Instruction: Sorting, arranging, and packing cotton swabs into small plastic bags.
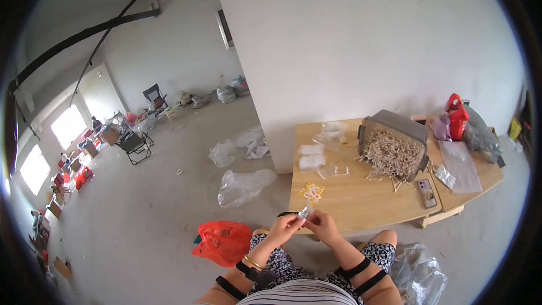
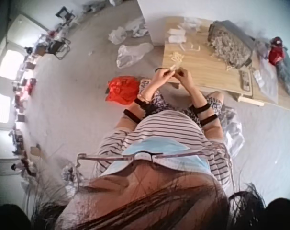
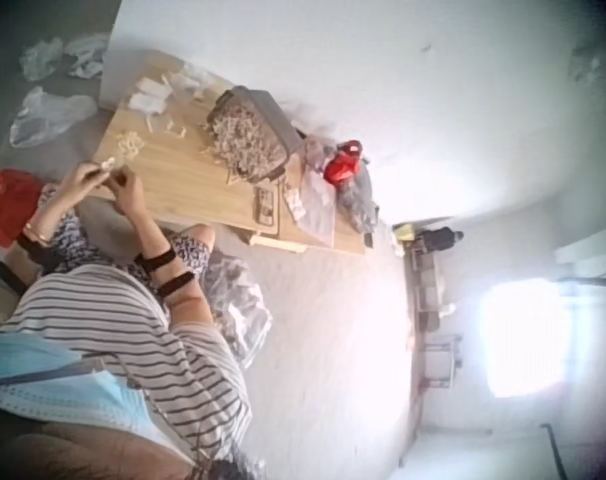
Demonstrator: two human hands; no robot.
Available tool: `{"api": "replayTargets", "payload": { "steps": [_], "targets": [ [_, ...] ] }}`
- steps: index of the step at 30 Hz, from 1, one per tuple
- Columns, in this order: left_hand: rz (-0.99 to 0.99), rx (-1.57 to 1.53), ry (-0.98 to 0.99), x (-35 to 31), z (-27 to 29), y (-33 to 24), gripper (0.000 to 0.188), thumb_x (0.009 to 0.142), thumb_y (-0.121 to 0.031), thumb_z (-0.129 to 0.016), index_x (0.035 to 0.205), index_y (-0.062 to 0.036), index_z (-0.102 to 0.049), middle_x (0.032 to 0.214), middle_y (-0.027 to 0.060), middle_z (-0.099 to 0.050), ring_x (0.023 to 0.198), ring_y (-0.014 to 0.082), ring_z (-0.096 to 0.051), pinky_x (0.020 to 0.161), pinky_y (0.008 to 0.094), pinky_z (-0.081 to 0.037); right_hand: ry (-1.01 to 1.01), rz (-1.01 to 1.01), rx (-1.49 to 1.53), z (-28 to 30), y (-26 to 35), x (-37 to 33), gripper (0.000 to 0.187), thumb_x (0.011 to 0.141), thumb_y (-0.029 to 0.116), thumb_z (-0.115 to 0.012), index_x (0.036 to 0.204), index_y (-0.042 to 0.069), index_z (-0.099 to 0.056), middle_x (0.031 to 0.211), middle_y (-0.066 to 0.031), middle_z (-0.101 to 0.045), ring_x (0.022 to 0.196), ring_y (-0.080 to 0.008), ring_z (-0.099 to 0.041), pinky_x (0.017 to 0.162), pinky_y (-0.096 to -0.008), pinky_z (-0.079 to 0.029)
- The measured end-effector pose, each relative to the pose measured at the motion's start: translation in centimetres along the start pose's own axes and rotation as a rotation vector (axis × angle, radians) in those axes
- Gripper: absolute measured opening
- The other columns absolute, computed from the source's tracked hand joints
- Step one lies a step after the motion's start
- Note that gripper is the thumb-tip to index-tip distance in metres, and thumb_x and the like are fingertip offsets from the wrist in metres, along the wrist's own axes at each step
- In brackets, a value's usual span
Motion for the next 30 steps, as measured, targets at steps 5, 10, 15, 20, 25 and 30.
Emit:
{"api": "replayTargets", "payload": {
  "steps": [5, 10, 15, 20, 25, 30],
  "targets": [
    [0.018, -0.070, 0.063, -0.1, -0.5, -0.7, 0.038, 0.099, -0.036, -0.061, 0.097, 0.0010, -0.070, 0.075, 0.0069, -0.067, 0.068, 0.0108, -0.061, 0.062, 0.0267, -0.047, -0.003, 0.051, 0.137, 0.6, -0.7, -0.6, 0.023, 0.086, 0.019, -0.080, 0.087, 0.001, -0.066, 0.077, -0.0037, -0.068, 0.071, -0.0085, -0.060, 0.064, -0.0273, -0.050],
    [-0.018, -0.114, 0.027, 0.1, 0.4, -1.1, 0.032, 0.100, -0.029, -0.060, 0.097, 0.0003, -0.071, 0.078, 0.0062, -0.070, 0.071, 0.0091, -0.061, 0.064, 0.0279, -0.048, -0.022, 0.132, -0.091, 1.3, 4.9, -0.8, 0.030, 0.086, 0.028, -0.080, 0.086, 0.001, -0.068, 0.076, -0.0079, -0.069, 0.070, -0.0150, -0.063, 0.065, -0.0316, -0.051],
    [-0.086, 0.284, -0.054, 0.2, 3.9, -2.5, 0.024, 0.096, -0.015, -0.060, 0.088, 0.0036, -0.072, 0.078, 0.0119, -0.074, 0.069, 0.0161, -0.069, 0.064, 0.0310, -0.053, -0.183, 0.452, -0.565, 0.8, 8.9, 1.0, 0.019, 0.080, 0.018, -0.072, 0.089, 0.003, -0.064, 0.089, -0.0111, -0.068, 0.089, -0.0296, -0.066, 0.078, -0.0391, -0.050],
    [-0.152, 0.466, 0.003, 0.8, 2.6, -8.9, 0.019, 0.089, -0.017, -0.067, 0.080, -0.0010, -0.069, 0.068, 0.0111, -0.067, 0.060, 0.0275, -0.064, 0.059, 0.0378, -0.049, -0.249, 0.754, -0.701, 0.3, 7.3, 2.0, 0.008, 0.081, 0.017, -0.062, 0.087, 0.012, -0.064, 0.089, -0.0054, -0.062, 0.094, -0.0238, -0.060, 0.081, -0.0356, -0.044],
    [-0.574, 0.217, 0.234, 0.5, -3.5, -22.0, 0.016, 0.093, -0.016, -0.064, 0.096, -0.0008, -0.069, 0.091, 0.0108, -0.069, 0.085, 0.0242, -0.066, 0.077, 0.0334, -0.049, 0.450, 0.615, 1.478, -6.7, -0.6, 9.5, 0.016, 0.086, 0.027, -0.057, 0.093, 0.015, -0.065, 0.092, -0.0020, -0.057, 0.096, -0.0186, -0.053, 0.082, -0.0337, -0.039],
    [-0.378, -0.051, 0.791, 1.7, -12.2, -24.3, 0.023, 0.099, -0.022, -0.060, 0.104, -0.0015, -0.069, 0.103, 0.0103, -0.071, 0.096, 0.0216, -0.065, 0.088, 0.0319, -0.049, 0.419, 0.570, 1.641, -5.6, 1.8, 7.5, 0.016, 0.085, 0.027, -0.058, 0.093, 0.015, -0.065, 0.093, -0.0022, -0.057, 0.096, -0.0188, -0.053, 0.083, -0.0337, -0.039]
  ]
}}
Point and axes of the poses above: each hand's wrist, its own x-axis towards the middle knuckle, its own z-axis out of the back of the hand, y = z × x, the point moved 8 cm from there along x, towards the middle knuckle
